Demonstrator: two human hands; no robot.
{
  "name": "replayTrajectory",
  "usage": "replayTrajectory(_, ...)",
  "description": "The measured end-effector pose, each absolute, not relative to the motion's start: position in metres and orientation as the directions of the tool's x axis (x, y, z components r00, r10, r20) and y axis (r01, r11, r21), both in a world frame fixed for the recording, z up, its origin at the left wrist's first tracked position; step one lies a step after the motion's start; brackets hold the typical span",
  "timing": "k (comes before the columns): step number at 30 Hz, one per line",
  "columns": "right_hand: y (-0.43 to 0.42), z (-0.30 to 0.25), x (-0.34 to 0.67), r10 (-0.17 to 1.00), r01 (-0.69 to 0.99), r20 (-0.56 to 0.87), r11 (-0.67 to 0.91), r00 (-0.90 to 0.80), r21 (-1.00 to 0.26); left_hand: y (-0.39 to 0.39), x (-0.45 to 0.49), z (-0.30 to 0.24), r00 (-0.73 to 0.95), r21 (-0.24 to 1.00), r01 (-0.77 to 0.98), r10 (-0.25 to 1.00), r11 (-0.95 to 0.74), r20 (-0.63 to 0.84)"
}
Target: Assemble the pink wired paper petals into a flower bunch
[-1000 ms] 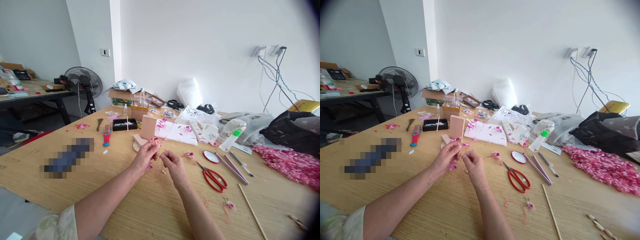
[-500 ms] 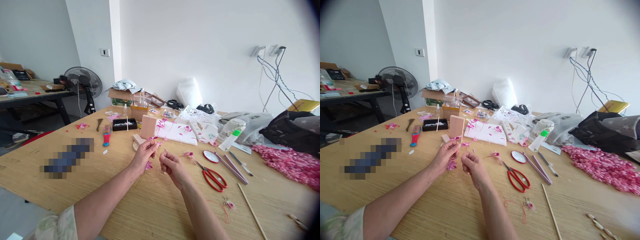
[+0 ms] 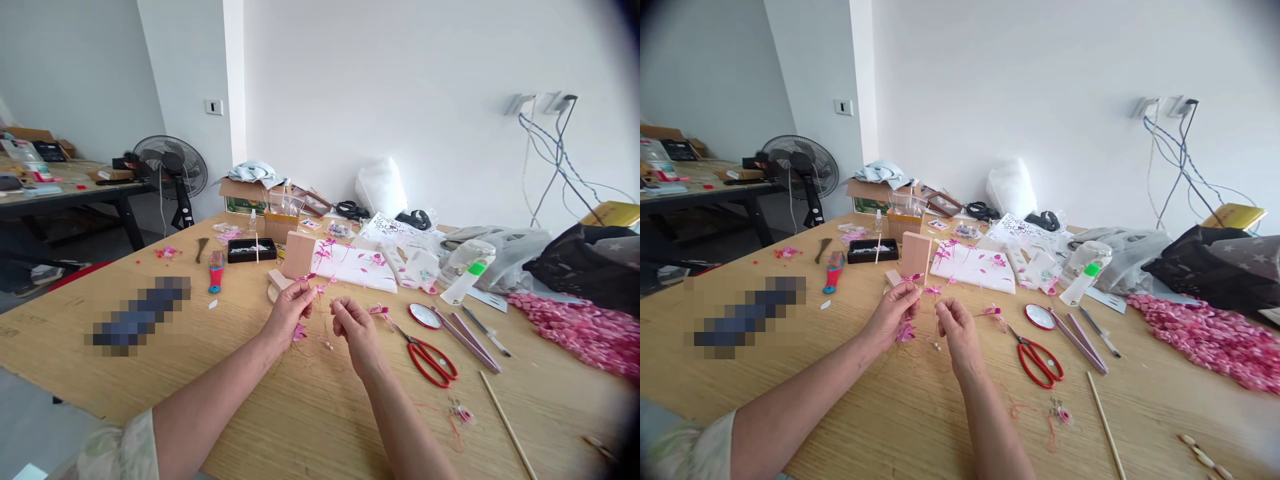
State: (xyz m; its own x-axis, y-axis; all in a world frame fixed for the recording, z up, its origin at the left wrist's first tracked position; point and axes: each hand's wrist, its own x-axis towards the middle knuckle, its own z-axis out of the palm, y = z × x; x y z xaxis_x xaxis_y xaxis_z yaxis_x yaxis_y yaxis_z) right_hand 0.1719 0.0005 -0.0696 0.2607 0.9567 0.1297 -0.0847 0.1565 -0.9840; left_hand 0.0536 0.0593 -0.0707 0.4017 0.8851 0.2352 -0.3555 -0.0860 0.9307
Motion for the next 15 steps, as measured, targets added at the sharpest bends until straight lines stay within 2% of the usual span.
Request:
replayTrajectory(2,0.0016,-0.0701,0.1699,0.947,0.020,0.156,0.157,0.280,-0.987,0.0578,0.0545,-0.0707,0.405,0.941,-0.322,0.882,-0.109,0.240)
replayTrajectory(5,0.0026,-0.0707,0.1646,0.963,0.105,0.175,0.156,0.207,-0.982,0.0549,0.0560,-0.0712,0.424,0.953,-0.276,0.875,-0.122,0.235)
replayTrajectory(11,0.0035,-0.0737,0.1642,0.961,0.104,0.200,0.183,0.189,-0.977,0.0531,0.0568,-0.0695,0.464,0.949,-0.282,0.847,-0.138,0.261)
replayTrajectory(15,0.0039,-0.0763,0.1685,0.959,0.123,0.198,0.176,0.203,-0.977,0.0544,0.0564,-0.0698,0.524,0.932,-0.363,0.827,0.001,0.204)
